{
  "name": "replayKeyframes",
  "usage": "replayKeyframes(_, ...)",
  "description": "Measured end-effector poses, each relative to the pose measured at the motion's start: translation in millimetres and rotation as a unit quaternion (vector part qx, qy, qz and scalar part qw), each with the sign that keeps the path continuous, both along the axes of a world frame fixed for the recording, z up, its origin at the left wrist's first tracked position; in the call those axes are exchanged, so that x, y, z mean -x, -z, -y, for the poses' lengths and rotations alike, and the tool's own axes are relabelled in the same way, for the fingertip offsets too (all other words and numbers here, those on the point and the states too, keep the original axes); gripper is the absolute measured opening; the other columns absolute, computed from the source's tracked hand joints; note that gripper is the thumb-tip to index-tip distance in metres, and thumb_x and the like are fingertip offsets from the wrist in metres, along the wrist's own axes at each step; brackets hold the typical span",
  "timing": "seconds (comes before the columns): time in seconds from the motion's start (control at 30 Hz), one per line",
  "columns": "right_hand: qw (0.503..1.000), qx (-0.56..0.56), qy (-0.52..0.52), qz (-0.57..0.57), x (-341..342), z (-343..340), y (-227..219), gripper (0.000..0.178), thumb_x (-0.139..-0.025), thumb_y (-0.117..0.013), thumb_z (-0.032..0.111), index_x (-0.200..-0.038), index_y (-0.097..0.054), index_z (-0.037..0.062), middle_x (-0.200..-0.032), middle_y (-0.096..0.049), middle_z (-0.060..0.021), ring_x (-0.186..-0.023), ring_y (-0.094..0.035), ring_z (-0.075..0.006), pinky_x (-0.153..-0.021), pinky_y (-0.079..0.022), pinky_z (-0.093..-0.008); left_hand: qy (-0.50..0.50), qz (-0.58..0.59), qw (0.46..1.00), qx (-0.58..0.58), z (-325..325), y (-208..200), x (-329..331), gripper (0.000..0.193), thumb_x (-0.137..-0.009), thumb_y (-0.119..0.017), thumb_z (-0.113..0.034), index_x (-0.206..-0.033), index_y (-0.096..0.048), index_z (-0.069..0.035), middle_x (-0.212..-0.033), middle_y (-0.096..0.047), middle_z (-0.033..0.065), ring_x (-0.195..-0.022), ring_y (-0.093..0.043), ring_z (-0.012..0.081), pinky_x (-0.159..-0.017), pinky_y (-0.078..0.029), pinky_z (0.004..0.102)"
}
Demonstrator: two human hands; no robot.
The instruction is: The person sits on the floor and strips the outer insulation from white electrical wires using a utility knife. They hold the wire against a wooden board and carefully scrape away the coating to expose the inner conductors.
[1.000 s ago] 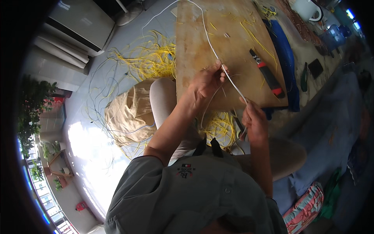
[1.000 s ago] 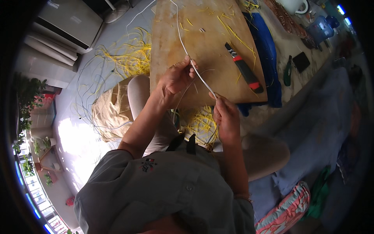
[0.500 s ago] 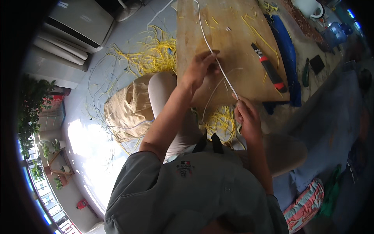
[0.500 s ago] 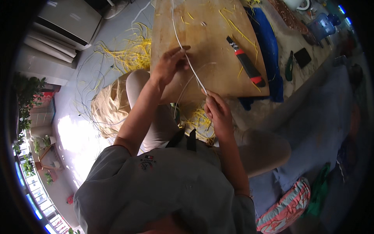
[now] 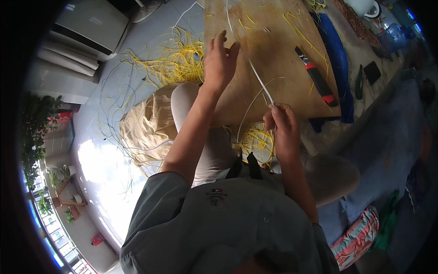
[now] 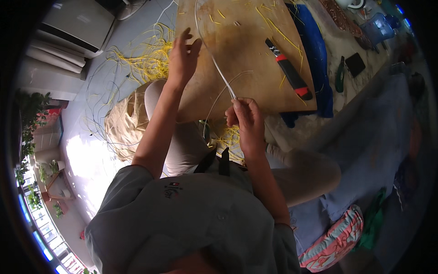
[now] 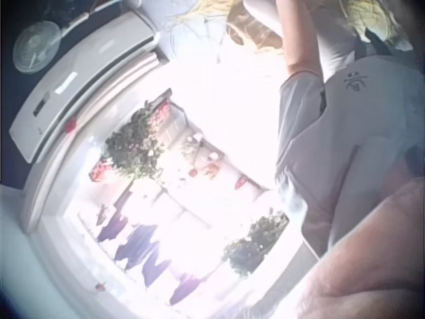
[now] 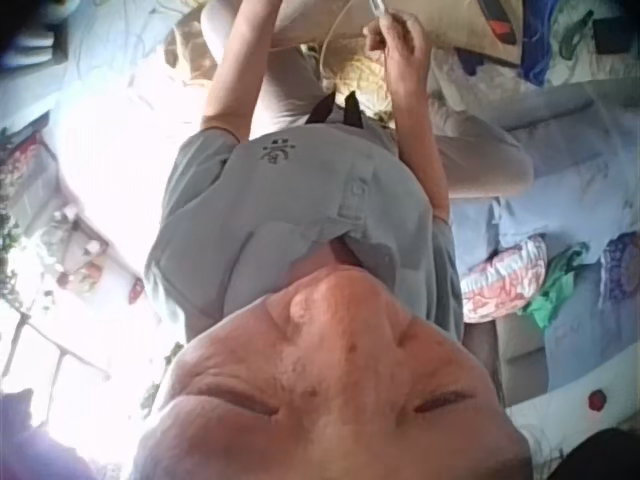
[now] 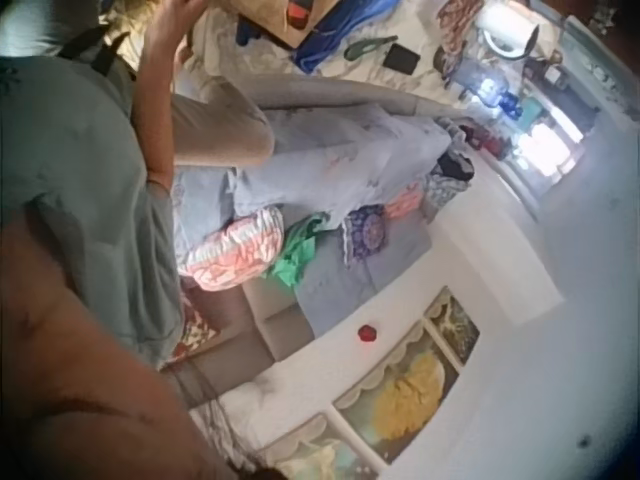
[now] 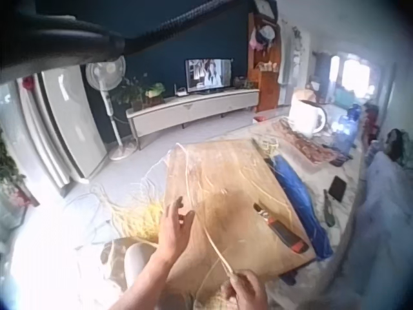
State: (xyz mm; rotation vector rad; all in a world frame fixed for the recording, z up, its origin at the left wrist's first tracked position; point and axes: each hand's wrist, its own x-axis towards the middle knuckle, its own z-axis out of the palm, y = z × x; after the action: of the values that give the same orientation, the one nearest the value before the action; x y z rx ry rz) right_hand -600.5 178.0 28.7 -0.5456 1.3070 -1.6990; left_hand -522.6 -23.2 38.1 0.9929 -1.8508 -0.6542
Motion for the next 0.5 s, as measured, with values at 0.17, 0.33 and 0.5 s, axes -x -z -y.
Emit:
replayKeyframes(0.17,0.999,0.005,0.028,0.021,-0.6,-1.9,9.5,0.019,-0.089,-0.057,0.017,-0.098,-0.056,0.0004,-0.078,-0.061,-0.0046,-0.067,-0.056,-0.0082,-0.063,-0.047,-0.0224,0.23,-0.036,0.925,-0.3,-122.5,-16.2,-53.6,0.027,-0.087,-0.056,-0.008,-0.111,-0.052,0.003,-0.083,-0.064,0.0077,-0.074,-0.06,0.0121,-0.065,-0.049,0.0248)
replayKeyframes(0.33,0.992,0.011,0.02,-0.123,-2.9,-9.7,8.7,0.021,-0.087,-0.057,0.009,-0.105,-0.06,-0.0002,-0.09,-0.064,-0.0085,-0.083,-0.061,-0.0144,-0.074,-0.047,-0.0254,0.235,-0.061,0.92,-0.306,-154.5,0.7,-42.0,0.025,-0.089,-0.054,-0.007,-0.111,-0.052,0.004,-0.093,-0.063,0.0097,-0.084,-0.059,0.0101,-0.072,-0.048,0.0247)
replayKeyframes(0.5,0.924,-0.009,0.016,-0.381,2.9,-20.4,11.0,0.026,-0.08,-0.058,-0.002,-0.105,-0.062,0.0049,-0.093,-0.065,-0.0114,-0.086,-0.063,-0.0186,-0.076,-0.047,-0.0288,0.208,-0.095,0.92,-0.317,-154.2,15.4,-29.6,0.019,-0.087,-0.056,-0.011,-0.101,-0.053,0.002,-0.08,-0.064,0.0132,-0.069,-0.064,0.0173,-0.06,-0.05,0.0289)
